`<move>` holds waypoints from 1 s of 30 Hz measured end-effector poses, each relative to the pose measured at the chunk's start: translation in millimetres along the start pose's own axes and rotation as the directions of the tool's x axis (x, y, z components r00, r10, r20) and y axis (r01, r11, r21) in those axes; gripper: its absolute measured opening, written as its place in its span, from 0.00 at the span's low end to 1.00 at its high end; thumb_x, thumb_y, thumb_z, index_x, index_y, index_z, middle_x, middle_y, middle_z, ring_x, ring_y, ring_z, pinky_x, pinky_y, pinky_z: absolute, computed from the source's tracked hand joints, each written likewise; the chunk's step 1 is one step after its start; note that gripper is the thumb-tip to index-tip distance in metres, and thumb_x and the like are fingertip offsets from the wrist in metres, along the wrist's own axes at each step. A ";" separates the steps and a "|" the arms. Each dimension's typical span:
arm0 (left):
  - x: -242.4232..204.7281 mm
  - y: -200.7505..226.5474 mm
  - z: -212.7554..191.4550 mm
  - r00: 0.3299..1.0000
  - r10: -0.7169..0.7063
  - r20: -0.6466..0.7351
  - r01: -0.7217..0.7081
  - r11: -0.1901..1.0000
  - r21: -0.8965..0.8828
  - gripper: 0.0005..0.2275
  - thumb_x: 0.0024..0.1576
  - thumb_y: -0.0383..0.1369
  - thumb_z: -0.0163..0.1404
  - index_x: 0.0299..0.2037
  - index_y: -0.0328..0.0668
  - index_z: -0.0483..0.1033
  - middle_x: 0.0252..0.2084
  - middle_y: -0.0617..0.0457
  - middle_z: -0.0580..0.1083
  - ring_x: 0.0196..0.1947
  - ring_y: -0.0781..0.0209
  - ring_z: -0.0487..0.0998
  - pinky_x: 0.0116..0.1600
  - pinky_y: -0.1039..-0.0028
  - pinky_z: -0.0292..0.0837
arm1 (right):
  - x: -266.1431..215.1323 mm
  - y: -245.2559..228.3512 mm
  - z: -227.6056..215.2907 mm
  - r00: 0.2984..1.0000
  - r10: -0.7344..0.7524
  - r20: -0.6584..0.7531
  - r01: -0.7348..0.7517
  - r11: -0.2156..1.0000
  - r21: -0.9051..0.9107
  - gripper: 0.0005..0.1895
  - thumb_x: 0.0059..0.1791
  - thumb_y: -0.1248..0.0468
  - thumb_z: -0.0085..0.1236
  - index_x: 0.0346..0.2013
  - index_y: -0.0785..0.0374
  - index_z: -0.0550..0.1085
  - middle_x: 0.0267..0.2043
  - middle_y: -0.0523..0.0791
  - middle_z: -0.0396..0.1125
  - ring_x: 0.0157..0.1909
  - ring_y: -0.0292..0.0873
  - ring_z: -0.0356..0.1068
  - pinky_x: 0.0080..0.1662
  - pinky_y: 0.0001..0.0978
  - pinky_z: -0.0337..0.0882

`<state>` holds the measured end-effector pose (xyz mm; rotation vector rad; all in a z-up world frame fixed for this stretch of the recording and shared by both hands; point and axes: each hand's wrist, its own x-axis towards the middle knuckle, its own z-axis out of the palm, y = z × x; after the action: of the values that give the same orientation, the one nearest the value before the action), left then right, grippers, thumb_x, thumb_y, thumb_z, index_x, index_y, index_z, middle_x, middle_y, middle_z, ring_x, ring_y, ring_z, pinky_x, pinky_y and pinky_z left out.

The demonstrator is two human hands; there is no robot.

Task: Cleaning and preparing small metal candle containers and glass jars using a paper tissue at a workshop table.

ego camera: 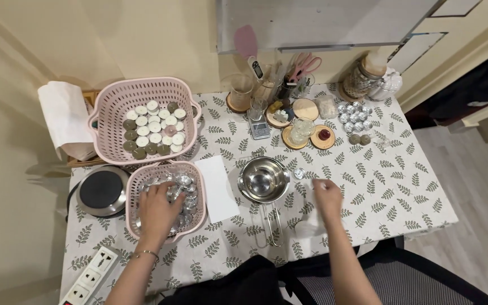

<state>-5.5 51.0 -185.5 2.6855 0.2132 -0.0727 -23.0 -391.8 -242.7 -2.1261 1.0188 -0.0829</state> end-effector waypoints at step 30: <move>8.4 -15.0 -49.8 0.861 -0.100 0.499 0.444 -0.334 -0.832 0.17 0.58 0.42 0.48 0.47 0.34 0.73 0.41 0.46 0.77 0.38 0.59 0.75 0.46 0.71 0.72 | -186.9 -160.6 73.2 0.741 -0.507 0.441 0.492 0.856 0.157 0.27 0.45 0.51 0.67 0.53 0.61 0.75 0.27 0.46 0.68 0.24 0.40 0.65 0.26 0.33 0.63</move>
<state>1.2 87.2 -147.8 0.7407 0.5674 -0.2387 -20.8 -155.5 -141.3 -2.1854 0.1403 0.1533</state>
